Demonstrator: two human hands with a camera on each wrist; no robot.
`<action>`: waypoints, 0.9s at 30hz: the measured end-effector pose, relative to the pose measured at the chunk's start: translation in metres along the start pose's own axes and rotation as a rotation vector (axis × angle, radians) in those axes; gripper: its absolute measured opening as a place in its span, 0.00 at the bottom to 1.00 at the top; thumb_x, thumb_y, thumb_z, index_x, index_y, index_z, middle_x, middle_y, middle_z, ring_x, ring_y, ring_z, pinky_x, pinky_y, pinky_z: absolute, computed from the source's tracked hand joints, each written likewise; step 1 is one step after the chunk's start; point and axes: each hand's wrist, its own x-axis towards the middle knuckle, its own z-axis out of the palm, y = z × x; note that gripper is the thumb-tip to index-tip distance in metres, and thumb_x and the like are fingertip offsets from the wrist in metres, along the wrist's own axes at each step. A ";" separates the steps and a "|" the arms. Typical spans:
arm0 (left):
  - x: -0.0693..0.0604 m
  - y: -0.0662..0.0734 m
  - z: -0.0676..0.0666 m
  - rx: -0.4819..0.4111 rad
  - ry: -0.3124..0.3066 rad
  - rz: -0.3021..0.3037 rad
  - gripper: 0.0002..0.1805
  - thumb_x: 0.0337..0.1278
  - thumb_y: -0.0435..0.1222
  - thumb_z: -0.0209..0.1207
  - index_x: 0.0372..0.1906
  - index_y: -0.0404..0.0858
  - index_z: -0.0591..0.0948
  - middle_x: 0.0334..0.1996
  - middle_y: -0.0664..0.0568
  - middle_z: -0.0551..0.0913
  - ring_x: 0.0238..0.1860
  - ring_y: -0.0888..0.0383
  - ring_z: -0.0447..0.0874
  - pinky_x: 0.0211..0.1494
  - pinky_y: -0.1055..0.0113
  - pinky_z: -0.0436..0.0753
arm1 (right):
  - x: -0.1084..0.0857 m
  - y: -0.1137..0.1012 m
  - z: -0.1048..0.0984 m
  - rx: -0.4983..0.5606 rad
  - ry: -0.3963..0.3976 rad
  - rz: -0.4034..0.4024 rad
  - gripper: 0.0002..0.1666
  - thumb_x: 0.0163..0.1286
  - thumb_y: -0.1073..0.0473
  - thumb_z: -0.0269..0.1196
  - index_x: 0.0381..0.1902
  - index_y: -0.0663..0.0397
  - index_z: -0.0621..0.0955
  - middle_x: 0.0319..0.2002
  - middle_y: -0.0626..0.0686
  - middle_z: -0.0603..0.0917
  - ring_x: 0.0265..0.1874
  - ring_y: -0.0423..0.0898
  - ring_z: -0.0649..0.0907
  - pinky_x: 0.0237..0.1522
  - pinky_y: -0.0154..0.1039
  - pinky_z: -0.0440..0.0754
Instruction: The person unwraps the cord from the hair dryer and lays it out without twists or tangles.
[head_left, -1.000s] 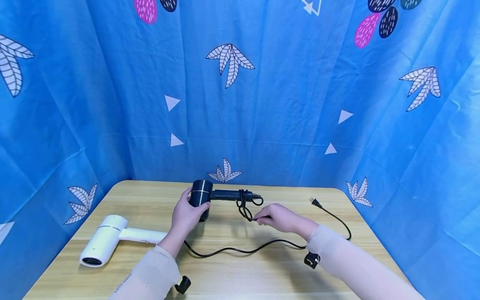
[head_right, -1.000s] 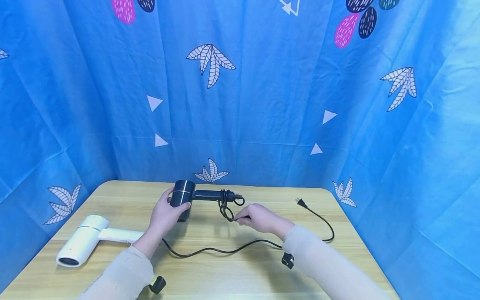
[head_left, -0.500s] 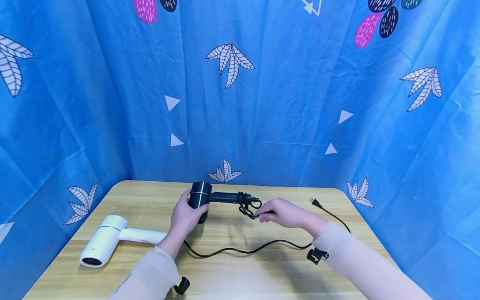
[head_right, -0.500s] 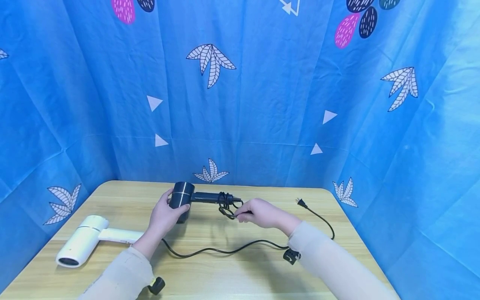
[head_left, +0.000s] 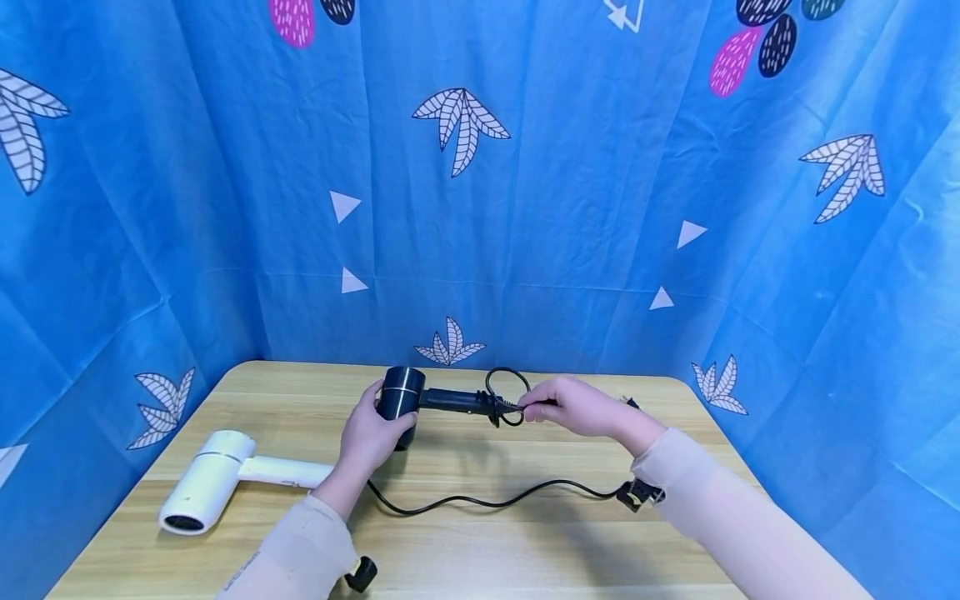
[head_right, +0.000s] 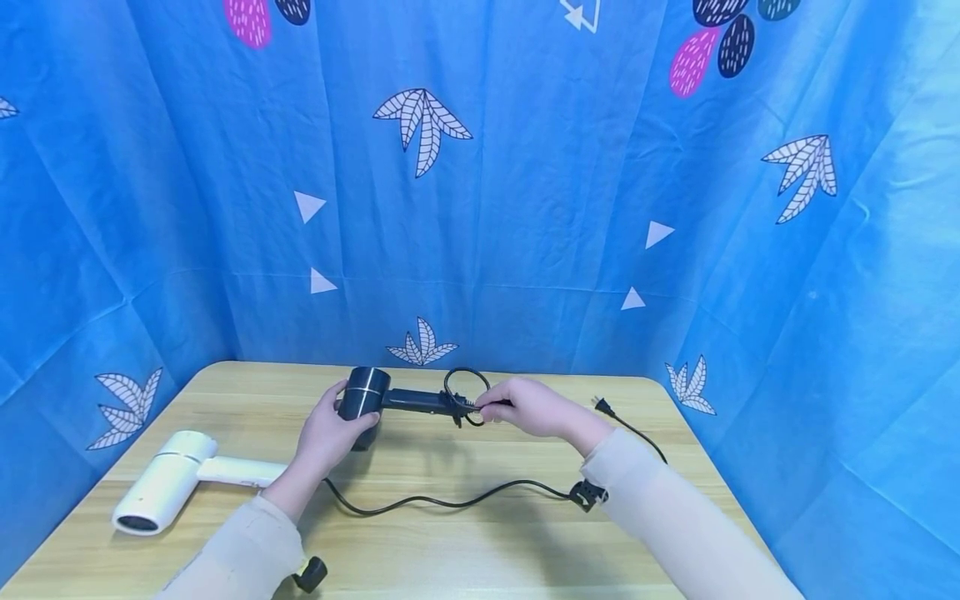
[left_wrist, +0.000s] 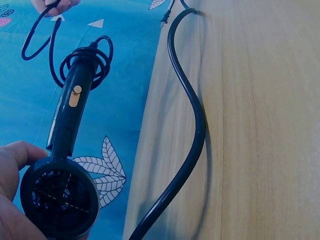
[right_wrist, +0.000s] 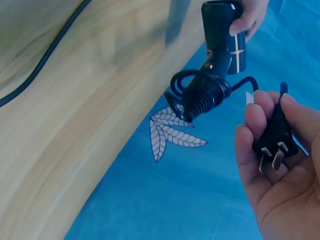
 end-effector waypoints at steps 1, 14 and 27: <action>0.000 0.000 0.000 0.000 -0.003 -0.001 0.51 0.55 0.47 0.68 0.78 0.37 0.55 0.67 0.31 0.69 0.63 0.36 0.73 0.59 0.41 0.76 | 0.000 0.002 -0.001 0.001 0.011 0.003 0.15 0.75 0.60 0.60 0.53 0.60 0.85 0.43 0.51 0.88 0.40 0.43 0.86 0.46 0.39 0.84; -0.001 -0.003 -0.005 -0.006 -0.029 0.026 0.49 0.55 0.47 0.68 0.78 0.40 0.56 0.68 0.32 0.68 0.63 0.35 0.72 0.58 0.41 0.76 | 0.000 0.027 -0.013 0.147 0.138 0.114 0.19 0.78 0.61 0.55 0.58 0.69 0.80 0.43 0.57 0.89 0.44 0.52 0.87 0.50 0.48 0.84; 0.000 -0.005 -0.006 -0.028 -0.041 0.010 0.50 0.55 0.47 0.68 0.79 0.41 0.56 0.70 0.33 0.66 0.64 0.35 0.71 0.59 0.41 0.76 | -0.005 0.057 -0.010 0.195 0.226 0.171 0.13 0.78 0.64 0.54 0.48 0.66 0.83 0.37 0.55 0.86 0.37 0.46 0.84 0.43 0.40 0.83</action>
